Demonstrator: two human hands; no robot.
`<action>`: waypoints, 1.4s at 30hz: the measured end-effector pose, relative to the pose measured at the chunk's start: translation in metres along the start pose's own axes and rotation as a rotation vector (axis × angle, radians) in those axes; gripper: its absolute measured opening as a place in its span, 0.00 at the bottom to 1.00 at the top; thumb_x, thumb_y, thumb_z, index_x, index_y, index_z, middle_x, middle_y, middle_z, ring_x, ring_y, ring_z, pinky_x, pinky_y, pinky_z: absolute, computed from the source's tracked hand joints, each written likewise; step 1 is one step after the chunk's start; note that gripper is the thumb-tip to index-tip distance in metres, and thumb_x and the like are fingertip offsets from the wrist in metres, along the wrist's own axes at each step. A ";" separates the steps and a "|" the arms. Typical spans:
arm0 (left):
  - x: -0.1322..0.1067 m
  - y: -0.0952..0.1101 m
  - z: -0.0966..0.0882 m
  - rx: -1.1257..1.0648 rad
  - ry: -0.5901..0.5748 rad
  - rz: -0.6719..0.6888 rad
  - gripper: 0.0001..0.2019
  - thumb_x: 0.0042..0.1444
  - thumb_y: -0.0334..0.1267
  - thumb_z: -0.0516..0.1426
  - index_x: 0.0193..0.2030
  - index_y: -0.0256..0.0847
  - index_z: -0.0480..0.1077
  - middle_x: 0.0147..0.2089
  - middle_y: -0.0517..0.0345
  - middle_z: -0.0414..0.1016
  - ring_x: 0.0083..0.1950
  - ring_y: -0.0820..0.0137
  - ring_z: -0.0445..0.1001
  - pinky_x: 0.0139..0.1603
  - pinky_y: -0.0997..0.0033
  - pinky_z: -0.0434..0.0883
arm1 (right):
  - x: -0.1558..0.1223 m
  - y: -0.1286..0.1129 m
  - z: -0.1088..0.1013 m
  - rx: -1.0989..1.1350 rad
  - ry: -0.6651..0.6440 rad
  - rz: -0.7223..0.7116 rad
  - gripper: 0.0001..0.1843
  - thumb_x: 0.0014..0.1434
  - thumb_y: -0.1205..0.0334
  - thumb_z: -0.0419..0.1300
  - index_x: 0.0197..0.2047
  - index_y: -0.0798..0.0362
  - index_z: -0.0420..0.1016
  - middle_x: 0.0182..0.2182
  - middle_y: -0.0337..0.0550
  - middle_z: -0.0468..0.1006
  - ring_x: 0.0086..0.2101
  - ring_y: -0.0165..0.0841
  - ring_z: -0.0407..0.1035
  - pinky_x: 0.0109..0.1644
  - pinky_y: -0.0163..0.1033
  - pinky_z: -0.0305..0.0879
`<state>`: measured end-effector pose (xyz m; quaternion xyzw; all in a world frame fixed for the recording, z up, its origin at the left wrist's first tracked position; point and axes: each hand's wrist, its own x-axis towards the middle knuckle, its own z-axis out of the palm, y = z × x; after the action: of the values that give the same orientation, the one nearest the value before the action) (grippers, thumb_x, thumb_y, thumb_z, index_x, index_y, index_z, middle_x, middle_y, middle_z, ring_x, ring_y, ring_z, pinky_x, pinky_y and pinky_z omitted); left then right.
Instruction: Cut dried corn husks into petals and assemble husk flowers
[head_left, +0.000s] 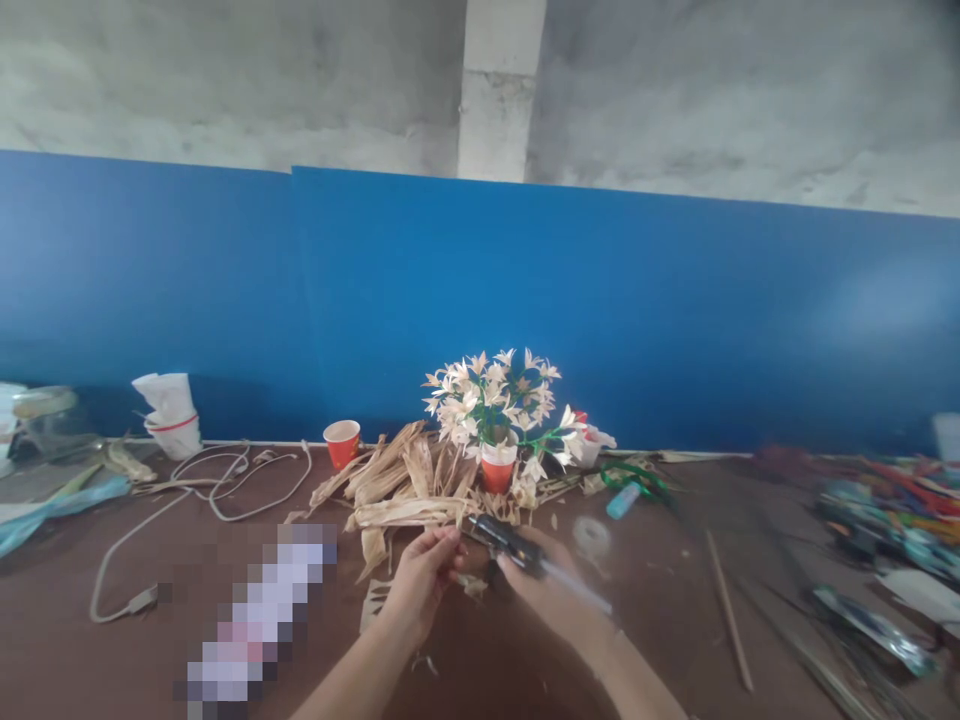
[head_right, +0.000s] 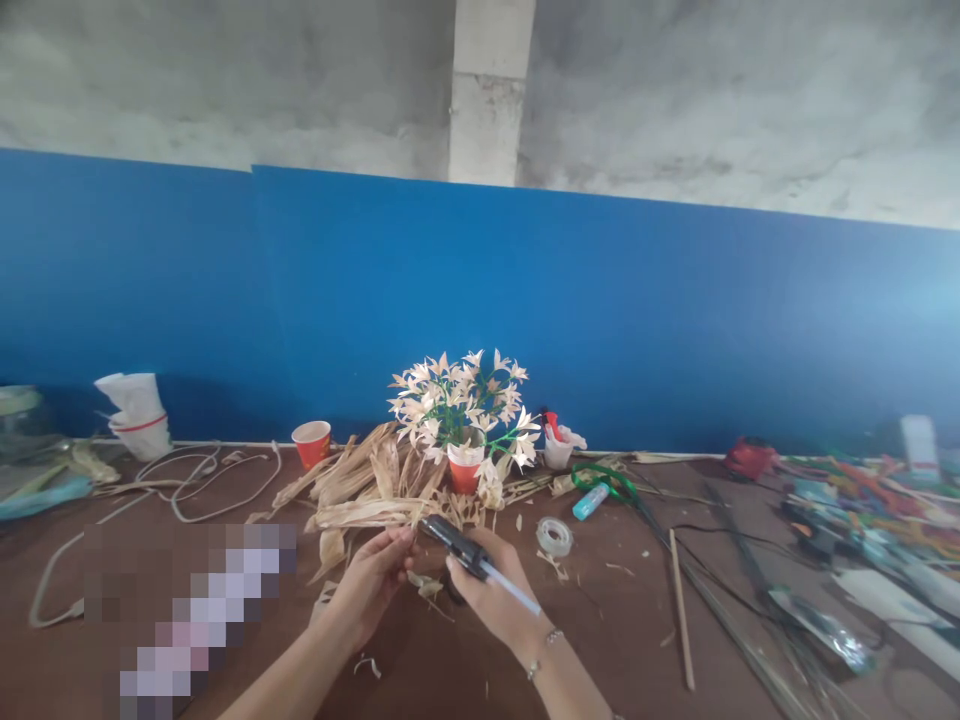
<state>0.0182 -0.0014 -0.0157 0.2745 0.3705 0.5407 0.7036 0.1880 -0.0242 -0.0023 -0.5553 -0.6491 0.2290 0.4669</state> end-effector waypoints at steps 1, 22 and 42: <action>0.000 0.000 0.000 -0.003 -0.002 0.002 0.12 0.38 0.38 0.67 0.27 0.34 0.72 0.22 0.61 0.70 0.21 0.81 0.66 0.20 0.85 0.61 | 0.000 0.000 0.005 0.014 -0.001 0.004 0.11 0.48 0.56 0.58 0.33 0.53 0.74 0.25 0.41 0.77 0.28 0.35 0.70 0.34 0.36 0.67; 0.000 -0.002 0.001 -0.013 0.000 -0.003 0.13 0.36 0.39 0.68 0.27 0.34 0.73 0.22 0.63 0.69 0.21 0.82 0.65 0.19 0.85 0.61 | 0.001 0.009 0.016 -0.014 -0.029 0.000 0.08 0.50 0.60 0.56 0.23 0.53 0.66 0.20 0.36 0.68 0.23 0.30 0.65 0.29 0.32 0.63; -0.001 -0.001 0.002 -0.001 0.003 0.004 0.13 0.35 0.39 0.68 0.27 0.34 0.73 0.22 0.63 0.68 0.21 0.82 0.65 0.19 0.86 0.62 | 0.001 0.012 0.016 -0.001 0.019 -0.010 0.06 0.48 0.61 0.56 0.23 0.54 0.69 0.20 0.37 0.71 0.23 0.30 0.65 0.29 0.33 0.63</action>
<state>0.0201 -0.0025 -0.0153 0.2742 0.3709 0.5424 0.7022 0.1800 -0.0161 -0.0191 -0.5546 -0.6474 0.2210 0.4738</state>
